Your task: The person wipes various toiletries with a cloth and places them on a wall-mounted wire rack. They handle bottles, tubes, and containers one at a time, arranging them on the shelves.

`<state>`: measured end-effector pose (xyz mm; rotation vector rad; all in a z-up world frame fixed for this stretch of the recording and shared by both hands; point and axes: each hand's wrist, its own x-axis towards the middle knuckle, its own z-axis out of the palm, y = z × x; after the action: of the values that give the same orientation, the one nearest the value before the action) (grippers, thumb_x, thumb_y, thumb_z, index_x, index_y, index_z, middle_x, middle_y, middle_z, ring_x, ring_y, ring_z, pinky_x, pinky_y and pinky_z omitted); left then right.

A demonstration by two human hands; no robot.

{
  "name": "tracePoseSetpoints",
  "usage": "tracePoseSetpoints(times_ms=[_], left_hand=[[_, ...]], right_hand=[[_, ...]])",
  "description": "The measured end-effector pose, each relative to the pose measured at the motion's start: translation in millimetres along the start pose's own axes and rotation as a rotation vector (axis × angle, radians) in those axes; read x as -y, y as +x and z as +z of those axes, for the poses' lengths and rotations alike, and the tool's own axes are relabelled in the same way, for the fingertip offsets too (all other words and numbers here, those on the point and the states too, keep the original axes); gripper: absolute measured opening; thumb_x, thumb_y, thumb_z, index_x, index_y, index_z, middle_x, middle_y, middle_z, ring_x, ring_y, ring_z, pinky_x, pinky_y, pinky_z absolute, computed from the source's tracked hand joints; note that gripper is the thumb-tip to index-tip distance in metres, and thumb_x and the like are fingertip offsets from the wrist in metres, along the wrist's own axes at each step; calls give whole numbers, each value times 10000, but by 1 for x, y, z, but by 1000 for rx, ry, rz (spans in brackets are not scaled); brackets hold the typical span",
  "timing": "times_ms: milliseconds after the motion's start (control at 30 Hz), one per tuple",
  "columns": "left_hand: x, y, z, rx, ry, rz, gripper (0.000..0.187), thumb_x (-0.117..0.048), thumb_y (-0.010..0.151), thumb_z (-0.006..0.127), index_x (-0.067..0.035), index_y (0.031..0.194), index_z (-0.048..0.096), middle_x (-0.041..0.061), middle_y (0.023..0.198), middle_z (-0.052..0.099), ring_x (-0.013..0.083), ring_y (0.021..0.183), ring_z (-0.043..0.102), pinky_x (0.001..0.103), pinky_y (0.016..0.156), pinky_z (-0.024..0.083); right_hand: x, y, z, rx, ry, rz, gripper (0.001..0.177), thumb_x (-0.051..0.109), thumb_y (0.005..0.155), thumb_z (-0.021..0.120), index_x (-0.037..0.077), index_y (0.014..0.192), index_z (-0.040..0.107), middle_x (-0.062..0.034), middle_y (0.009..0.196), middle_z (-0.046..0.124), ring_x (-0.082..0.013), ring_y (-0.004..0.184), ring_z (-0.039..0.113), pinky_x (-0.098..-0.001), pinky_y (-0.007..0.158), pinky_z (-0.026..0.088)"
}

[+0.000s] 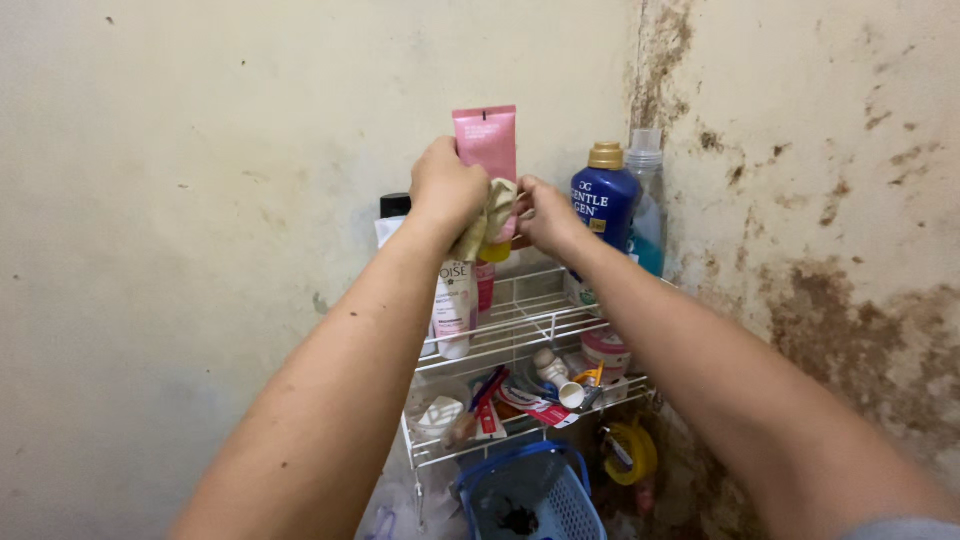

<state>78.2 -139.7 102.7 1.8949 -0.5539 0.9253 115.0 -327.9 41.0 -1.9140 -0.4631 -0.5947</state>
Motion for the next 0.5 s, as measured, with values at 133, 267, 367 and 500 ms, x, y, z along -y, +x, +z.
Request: tracePoseSetpoints(times_ms=[133,267,367,500], left_hand=[[1,-4,11,45,97,-45,297,-184,854,646,-60,1117,705,227,1144,716,398,1122,667,488,960,516],[-4,-17,13,126,182,-101,332,-195,828,696,-53,1128,690,231,1158,701,407,1127,657,487,954,517],[-12,-27,9,204,222,-137,354,-199,802,725,-68,1130,703,217,1172,700,390,1140,662,469,953,529],[-23,-30,-1,286,314,-141,366,-221,816,740,-43,1136,733,219,1192,710,376,1152,681,451,958,556]], right_hand=[[4,-11,5,30,259,122,331,-67,946,504,40,1255,557,-145,1146,665,-234,972,722,-392,813,654],[14,-36,-10,281,592,137,347,53,964,501,93,1307,543,-62,1224,658,-207,1091,684,-433,920,615],[16,-47,-12,260,436,169,337,122,980,570,106,1317,552,-22,1201,666,-198,1114,649,-423,908,574],[8,-49,-6,174,188,260,285,183,1003,607,26,1238,637,-94,1165,705,-236,1097,682,-424,893,611]])
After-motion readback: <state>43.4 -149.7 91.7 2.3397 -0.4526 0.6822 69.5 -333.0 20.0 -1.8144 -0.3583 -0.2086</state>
